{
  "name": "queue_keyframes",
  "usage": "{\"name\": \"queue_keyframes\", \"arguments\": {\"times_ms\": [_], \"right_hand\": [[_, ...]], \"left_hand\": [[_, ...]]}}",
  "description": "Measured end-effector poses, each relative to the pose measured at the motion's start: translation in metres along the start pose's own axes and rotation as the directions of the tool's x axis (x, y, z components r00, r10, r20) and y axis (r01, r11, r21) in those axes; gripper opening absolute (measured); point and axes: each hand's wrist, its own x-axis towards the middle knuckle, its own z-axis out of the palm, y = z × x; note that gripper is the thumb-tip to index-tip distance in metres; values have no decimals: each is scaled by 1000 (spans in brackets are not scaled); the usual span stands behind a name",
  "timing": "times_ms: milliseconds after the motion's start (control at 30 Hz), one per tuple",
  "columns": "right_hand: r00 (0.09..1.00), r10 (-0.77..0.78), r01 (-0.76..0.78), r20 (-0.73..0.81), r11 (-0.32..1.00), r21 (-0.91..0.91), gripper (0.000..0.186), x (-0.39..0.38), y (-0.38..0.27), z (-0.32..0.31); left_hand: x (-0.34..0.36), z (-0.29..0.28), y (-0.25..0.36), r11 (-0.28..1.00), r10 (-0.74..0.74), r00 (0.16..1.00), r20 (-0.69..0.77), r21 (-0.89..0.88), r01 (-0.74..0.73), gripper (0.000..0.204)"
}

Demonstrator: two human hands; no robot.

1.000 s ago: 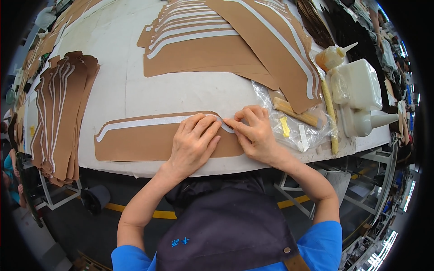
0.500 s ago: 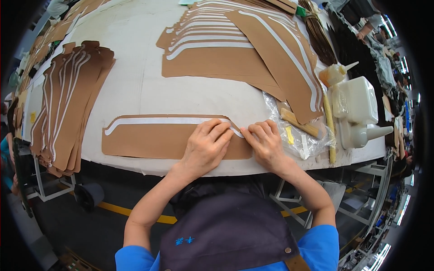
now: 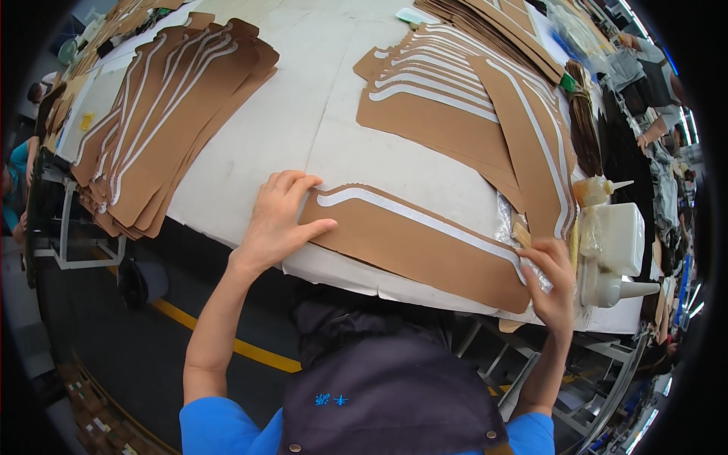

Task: Folding and pressing the glued edges of leather components using a wooden folder tool.

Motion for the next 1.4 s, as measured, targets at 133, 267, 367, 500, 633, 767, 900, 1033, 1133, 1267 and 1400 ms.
{"name": "queue_keyframes", "arguments": {"times_ms": [133, 267, 367, 500, 633, 767, 900, 1033, 1133, 1267, 1400], "right_hand": [[933, -304, 230, 191, 914, 334, 24, 93, -38, 82], [914, -377, 320, 150, 897, 305, 24, 147, -67, 166], [875, -458, 417, 157, 878, 237, 24, 163, -84, 192], [849, -441, 292, 291, 850, 438, 13, 172, -88, 207], [861, -436, 330, 263, 872, 362, 7, 171, -88, 215], [854, -453, 332, 256, 853, 403, 5, 170, -88, 215], [863, -458, 327, 215, 829, 453, 6, 172, -86, 220], [854, -466, 318, 231, 819, 477, 8, 174, -86, 216], [836, -491, 329, 244, 805, 494, 15, 174, -85, 212], [782, -577, 394, 237, 751, 529, 30, 179, -74, 212], [721, -666, 489, 189, 684, 541, 38, 185, -64, 215]], "left_hand": [[8, 3, -1, 996, -85, 992, 88, -20, 88, 48], [15, 11, -3, 995, -86, 991, 106, -47, 91, 42], [5, 15, -6, 989, -69, 996, 51, -131, 75, 37], [-11, 26, 2, 994, -26, 952, -305, -110, -9, 33], [-37, 44, 21, 991, 94, 927, -364, 123, -52, 30], [-45, 53, 22, 982, 91, 918, -386, 188, -18, 35], [-43, 54, 18, 982, 89, 920, -381, 186, -18, 38], [-40, 52, 18, 982, 74, 935, -347, 190, -7, 39], [-41, 50, 18, 980, 70, 942, -328, 201, -2, 40], [-38, 48, 17, 976, 82, 947, -311, 217, -13, 40], [-37, 47, 15, 976, 69, 950, -303, 219, -1, 39]]}}
